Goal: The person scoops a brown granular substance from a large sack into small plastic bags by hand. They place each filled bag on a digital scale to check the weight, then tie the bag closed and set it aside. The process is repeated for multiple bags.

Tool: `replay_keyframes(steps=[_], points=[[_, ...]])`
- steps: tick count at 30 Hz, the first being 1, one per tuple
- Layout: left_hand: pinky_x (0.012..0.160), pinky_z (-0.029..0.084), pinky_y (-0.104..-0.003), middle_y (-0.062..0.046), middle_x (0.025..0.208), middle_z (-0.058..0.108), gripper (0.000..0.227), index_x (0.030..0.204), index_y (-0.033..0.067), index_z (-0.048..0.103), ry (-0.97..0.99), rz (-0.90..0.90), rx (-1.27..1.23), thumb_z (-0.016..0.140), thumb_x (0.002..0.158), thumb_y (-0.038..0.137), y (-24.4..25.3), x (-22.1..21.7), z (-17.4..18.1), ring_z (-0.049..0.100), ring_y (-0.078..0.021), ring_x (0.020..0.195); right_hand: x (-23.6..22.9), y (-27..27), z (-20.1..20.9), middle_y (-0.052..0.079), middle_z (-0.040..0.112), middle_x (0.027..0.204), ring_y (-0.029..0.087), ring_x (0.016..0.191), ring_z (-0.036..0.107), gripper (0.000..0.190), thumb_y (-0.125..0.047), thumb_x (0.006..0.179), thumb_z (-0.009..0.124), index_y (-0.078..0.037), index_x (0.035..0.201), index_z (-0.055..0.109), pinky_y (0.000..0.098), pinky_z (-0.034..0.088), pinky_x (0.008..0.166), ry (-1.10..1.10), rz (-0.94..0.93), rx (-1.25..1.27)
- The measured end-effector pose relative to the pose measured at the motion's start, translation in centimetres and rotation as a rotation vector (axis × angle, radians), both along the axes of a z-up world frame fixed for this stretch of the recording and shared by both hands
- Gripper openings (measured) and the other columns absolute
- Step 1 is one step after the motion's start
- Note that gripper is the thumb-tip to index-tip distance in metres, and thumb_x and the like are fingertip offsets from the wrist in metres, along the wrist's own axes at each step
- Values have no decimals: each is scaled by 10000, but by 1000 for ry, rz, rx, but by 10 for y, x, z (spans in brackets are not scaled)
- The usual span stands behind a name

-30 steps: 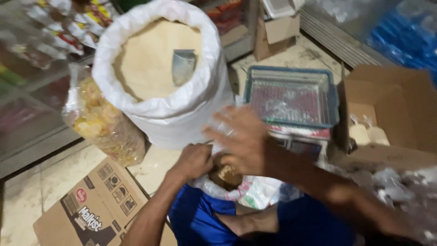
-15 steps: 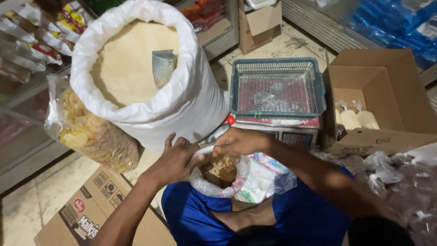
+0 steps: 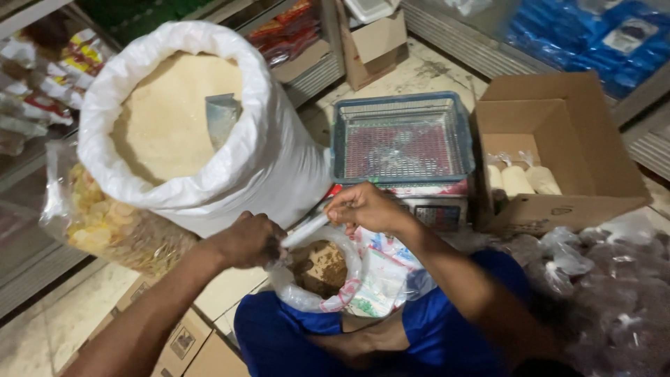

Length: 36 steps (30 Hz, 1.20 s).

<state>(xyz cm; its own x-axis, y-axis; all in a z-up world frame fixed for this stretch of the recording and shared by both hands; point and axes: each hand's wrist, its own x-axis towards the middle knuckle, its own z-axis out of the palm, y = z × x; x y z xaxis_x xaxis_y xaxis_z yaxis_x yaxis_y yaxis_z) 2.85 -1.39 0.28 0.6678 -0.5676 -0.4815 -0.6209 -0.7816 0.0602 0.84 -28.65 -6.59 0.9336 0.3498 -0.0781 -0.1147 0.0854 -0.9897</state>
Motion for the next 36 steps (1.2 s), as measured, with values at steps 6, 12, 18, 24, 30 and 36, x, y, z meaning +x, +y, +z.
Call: replay_keyframes(steps=[6,12,18,24,30,36], points=[[894,564,-552,-170,896,785,236,920,121,799,86,64,-204,744,775,299,-61,28,19,730,-427,987,-30,-43,0,176,709,769,162,591,667,258,-37,846,811,61,1077,753,376,686,617,3,-318,145],[821,565,-550,-196,824,747,188,925,91,763,-187,-74,-687,716,775,194,-144,20,11,727,-440,871,-82,-55,-115,148,625,730,215,652,633,228,-19,800,729,32,1018,680,389,632,636,131,-552,562],[873,536,-423,-100,872,696,288,995,95,762,189,-121,-1375,637,779,-48,-144,-41,7,669,-310,885,24,-35,-376,98,624,891,163,734,572,234,-201,971,617,-24,1094,707,321,585,678,118,19,1043],[929,483,-400,-98,908,675,226,1000,57,780,158,204,-1449,695,835,-72,-65,-33,-34,613,-256,920,-32,-18,-30,199,694,759,226,631,689,173,50,776,815,117,920,746,337,631,491,-284,-196,303],[700,525,-373,-142,837,658,134,1048,-15,691,1,763,-1554,580,978,-45,-62,-36,-47,583,-208,780,-28,48,-5,91,660,650,115,531,619,152,22,823,816,16,970,781,242,560,464,-415,-394,120],[714,483,-307,-135,907,653,225,1140,1,667,107,1144,-1616,497,993,-11,-71,-26,-73,560,-178,768,-28,75,-3,17,685,768,214,749,607,248,-58,726,875,-144,951,815,312,521,711,-789,-531,-279]])
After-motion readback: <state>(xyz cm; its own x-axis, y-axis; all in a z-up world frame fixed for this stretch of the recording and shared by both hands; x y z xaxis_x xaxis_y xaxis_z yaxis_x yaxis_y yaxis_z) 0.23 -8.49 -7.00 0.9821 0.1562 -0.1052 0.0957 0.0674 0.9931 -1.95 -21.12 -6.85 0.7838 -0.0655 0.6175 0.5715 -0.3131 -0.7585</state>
